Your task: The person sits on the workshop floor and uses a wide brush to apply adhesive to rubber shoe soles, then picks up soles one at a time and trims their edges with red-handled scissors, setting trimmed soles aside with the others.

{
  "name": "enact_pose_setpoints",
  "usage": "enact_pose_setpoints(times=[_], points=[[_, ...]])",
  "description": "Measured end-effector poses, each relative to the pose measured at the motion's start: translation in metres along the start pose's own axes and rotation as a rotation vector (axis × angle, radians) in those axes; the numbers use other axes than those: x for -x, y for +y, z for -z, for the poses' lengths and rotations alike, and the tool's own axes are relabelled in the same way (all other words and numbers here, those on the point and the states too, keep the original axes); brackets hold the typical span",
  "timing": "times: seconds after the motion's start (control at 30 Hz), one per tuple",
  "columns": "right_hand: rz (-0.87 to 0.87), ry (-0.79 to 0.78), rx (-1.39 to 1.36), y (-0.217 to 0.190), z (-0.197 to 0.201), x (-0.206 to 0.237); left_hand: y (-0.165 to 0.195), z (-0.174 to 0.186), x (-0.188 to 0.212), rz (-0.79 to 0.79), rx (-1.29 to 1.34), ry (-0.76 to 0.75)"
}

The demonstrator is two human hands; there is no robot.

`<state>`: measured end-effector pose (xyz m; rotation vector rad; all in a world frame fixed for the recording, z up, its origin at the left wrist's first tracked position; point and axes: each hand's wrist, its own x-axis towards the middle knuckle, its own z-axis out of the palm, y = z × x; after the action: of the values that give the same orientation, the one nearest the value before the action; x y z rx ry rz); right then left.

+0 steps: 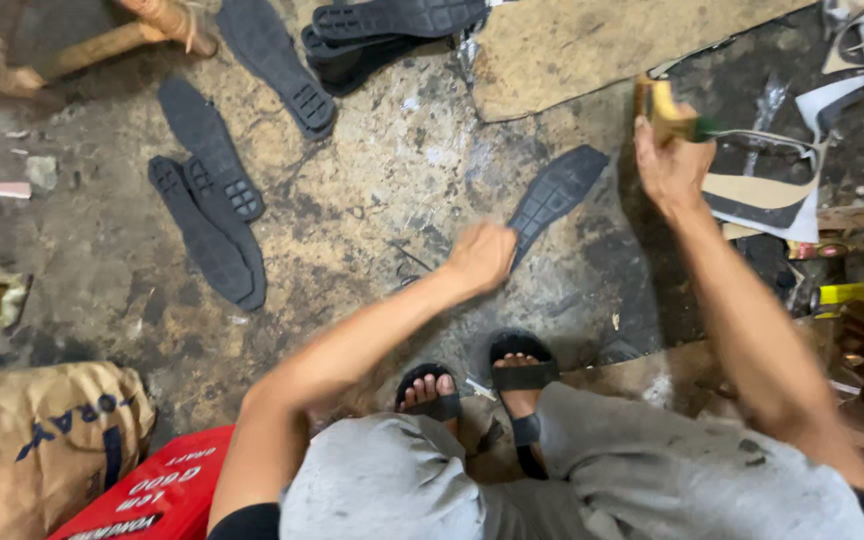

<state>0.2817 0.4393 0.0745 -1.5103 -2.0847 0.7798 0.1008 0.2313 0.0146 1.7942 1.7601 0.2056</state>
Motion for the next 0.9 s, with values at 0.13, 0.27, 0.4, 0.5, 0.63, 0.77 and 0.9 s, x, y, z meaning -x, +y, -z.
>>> enact_pose_setpoints(times=[0.13, 0.27, 0.4, 0.5, 0.63, 0.77, 0.9], points=[[-0.234, 0.272, -0.202, 0.006, -0.011, 0.031, 0.026, 0.004, -0.070, -0.021, 0.172, 0.513], [-0.073, 0.259, -0.307, 0.011, -0.007, 0.064, 0.047, 0.008, -0.105, 0.084, 0.212, 0.534], [-0.077, 0.293, -0.480, 0.022, 0.013, 0.062, 0.062, 0.029, -0.082, -0.017, 0.544, 0.572], [-0.088, 0.355, -0.655, 0.032, 0.023, 0.051, 0.078, 0.045, -0.031, 0.024, 0.727, 0.659], [-0.257, 0.389, -0.860, 0.034, 0.015, 0.035, 0.075, 0.049, 0.027, 0.241, 1.055, 0.569], [-0.258, 0.285, -0.873, 0.008, -0.023, 0.054, 0.055, 0.011, 0.059, 0.255, 0.677, 0.655], [0.252, -0.186, -0.515, -0.027, -0.063, 0.112, 0.039, -0.045, 0.085, 0.098, -0.053, 0.430]])
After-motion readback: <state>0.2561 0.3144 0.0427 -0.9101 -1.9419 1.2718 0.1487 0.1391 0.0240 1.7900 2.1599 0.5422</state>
